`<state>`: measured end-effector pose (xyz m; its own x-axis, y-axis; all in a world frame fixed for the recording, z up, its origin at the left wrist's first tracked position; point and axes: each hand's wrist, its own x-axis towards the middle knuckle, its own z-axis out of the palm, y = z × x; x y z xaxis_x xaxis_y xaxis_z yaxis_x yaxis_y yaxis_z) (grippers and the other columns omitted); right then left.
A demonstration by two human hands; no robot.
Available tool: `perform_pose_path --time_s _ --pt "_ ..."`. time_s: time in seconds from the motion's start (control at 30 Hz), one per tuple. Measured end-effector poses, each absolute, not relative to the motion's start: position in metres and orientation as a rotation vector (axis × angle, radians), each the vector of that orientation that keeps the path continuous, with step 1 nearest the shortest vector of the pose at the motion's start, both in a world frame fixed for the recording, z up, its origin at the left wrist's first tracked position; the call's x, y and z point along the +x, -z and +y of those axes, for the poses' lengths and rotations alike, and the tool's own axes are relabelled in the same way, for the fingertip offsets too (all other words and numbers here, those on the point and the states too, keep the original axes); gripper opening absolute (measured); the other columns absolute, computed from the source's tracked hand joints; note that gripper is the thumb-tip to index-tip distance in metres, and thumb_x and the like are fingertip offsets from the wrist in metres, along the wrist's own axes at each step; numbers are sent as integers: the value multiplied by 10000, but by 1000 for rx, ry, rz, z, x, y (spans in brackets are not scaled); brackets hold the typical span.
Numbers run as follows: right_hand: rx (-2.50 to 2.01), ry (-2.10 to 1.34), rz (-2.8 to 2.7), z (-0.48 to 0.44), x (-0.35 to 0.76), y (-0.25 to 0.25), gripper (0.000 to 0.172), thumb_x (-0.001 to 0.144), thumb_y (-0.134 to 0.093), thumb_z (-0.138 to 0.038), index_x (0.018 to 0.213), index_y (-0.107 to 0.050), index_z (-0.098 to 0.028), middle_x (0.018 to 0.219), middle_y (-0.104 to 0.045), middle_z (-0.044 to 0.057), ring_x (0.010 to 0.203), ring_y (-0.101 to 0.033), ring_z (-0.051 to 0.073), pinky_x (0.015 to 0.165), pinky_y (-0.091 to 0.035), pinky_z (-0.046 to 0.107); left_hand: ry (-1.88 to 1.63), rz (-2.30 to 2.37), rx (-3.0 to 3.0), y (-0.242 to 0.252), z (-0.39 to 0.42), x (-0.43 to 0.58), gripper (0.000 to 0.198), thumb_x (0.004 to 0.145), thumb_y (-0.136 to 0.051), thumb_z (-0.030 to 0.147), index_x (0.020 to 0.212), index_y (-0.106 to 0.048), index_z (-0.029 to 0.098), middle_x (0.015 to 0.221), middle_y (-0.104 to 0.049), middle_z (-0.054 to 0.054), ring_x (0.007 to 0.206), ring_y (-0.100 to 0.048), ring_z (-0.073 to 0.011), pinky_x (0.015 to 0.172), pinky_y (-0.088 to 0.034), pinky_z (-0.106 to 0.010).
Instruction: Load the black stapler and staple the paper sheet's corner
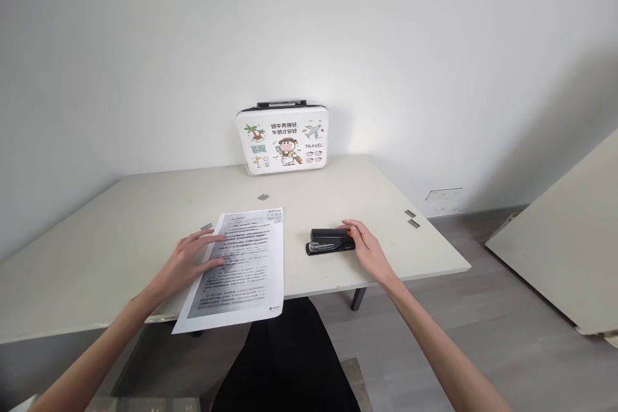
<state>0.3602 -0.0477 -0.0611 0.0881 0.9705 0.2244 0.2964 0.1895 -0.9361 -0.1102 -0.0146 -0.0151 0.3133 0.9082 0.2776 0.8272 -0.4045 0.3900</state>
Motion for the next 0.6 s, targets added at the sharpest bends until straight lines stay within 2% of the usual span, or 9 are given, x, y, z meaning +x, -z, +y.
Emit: perform_pose_path --time_s 0.17,0.3,0.47,0.6 --pt "-1295 -829 -1393 -46 359 58 456 1040 -398 -609 1245 -612 -263 1285 -737 95 1263 -642 255 1162 -431 486 -785 1426 2497 1 -23 -74 374 954 -609 591 1176 -730 316 1269 -723 -75 1343 -551 -337 1165 -404 -515" --pt "-1259 -822 -1431 -44 359 58 449 1032 -429 -595 1287 -590 -262 1272 -738 102 1225 -661 256 1147 -441 488 -672 1241 2517 -3 -27 -13 306 1006 -562 520 1145 -723 300 1222 -732 -58 1271 -597 -301 1116 -453 -475" --pt "-1310 -781 -1424 -44 357 60 488 1046 -379 -616 1256 -618 -246 1276 -733 105 1230 -656 257 1141 -440 466 -672 1130 2566 7 -13 73 298 966 -682 487 1168 -708 270 1214 -737 -71 1204 -627 -313 1064 -458 -486" --pt "-1391 -744 -1485 -48 353 58 494 1041 -396 -626 1262 -632 -253 1330 -705 97 1246 -635 269 1092 -465 437 -635 1115 2641 15 3 111 230 935 -747 452 957 -725 224 1107 -760 -70 1110 -654 -304 953 -488 -456"
